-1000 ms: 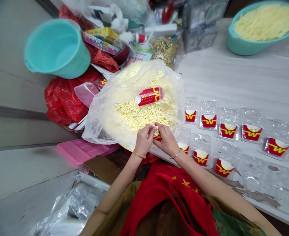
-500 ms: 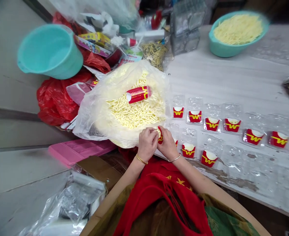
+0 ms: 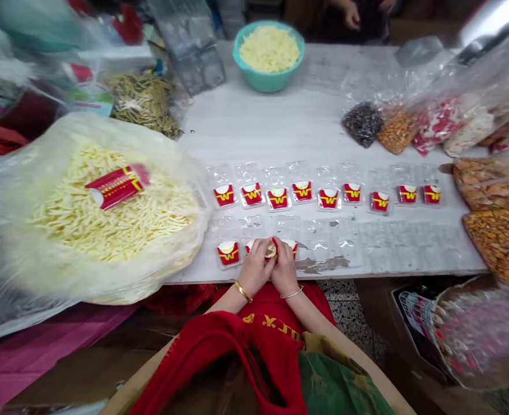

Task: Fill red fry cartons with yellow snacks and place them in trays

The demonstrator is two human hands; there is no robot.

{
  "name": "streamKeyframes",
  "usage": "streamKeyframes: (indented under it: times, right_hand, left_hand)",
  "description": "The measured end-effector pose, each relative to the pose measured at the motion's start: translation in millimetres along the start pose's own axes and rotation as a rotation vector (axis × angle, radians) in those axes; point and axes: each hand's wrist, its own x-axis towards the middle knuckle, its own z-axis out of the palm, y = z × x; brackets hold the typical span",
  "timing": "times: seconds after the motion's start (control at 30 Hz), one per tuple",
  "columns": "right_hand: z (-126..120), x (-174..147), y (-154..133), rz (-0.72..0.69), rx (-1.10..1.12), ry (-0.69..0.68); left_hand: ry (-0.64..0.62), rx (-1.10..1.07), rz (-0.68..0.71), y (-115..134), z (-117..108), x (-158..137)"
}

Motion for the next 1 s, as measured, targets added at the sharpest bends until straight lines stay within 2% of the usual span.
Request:
streamKeyframes:
  times: [0.07,0.2,0.3,0.37,0.5,0.6,0.7,0.83,0.9,1.0]
  right_hand:
    - [-13,-9,19,0.044,-0.016,0.039]
    - [-37,-27,53,0.156,-0.045,0.101]
    - [-58,-42,75,0.247,-0.023,0.122]
    - [-72,-51,90,0.368,0.035,0.178]
    - [-85,-67,127,0.707,0.31,0.275]
    - [-80,-70,155,0.784,0.447,0.26]
    - [-71,-66,173,0.804,0.538,0.248]
    - [-66,-62,180,0.809,0.577,0.229]
    - [-68,-63,180,0.812,0.563,0.22]
    - [-74,-60,177,0.818,0.52,0.187]
  left_hand:
    - [-0.075,0.013,0.029,10,24,6]
    - [-0.331,0.134,0.14,22,69,20]
    - [-0.486,0.134,0.25,25,100,36]
    - [-0.516,0.124,0.294,28,119,50]
    - [-0.539,0.211,0.348,37,157,79]
    - [-0.64,0.271,0.392,38,183,93]
    - [-0.694,0.279,0.397,30,199,98]
    - [-0.747,0.264,0.415,20,206,102]
    - [-0.728,0.265,0.412,20,207,104]
    - [-0.603,0.233,0.387,25,208,103]
